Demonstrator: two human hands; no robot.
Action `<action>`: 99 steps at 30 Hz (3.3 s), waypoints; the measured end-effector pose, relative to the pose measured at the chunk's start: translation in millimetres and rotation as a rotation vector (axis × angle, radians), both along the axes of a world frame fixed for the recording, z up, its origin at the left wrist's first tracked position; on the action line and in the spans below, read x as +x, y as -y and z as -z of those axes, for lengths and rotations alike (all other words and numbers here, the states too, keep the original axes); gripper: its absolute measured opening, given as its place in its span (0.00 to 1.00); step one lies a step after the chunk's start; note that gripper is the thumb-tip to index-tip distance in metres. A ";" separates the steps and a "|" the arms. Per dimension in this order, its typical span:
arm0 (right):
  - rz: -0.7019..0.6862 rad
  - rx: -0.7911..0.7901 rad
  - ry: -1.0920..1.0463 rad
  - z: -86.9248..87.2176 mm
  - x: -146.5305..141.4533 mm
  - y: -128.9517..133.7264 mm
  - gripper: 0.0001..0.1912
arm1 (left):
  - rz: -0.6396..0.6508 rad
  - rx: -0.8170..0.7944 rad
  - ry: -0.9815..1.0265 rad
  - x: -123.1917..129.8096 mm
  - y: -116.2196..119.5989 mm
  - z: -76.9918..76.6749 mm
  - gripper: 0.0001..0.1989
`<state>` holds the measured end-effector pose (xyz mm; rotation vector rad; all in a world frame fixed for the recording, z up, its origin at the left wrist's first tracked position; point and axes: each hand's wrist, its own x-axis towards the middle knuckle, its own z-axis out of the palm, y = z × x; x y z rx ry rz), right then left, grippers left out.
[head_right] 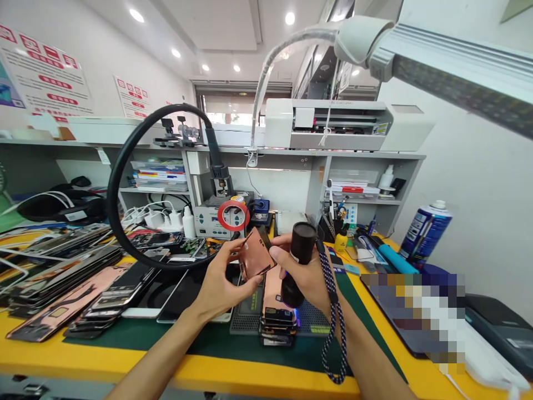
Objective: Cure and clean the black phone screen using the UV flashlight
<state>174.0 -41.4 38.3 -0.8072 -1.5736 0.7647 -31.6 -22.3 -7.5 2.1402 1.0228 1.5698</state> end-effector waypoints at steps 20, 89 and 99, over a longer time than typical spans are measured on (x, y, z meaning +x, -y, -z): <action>0.210 -0.074 -0.323 -18.5 11.3 -12.1 0.19 | -0.063 0.184 -0.032 5.2 -3.2 18.1 0.39; 0.217 0.053 -0.198 -23.6 26.2 -10.4 0.13 | -0.293 0.312 -0.114 3.1 -5.1 23.1 0.49; 0.187 0.062 -0.195 -22.5 27.2 -11.4 0.13 | -0.280 0.315 -0.111 2.6 -5.3 22.8 0.49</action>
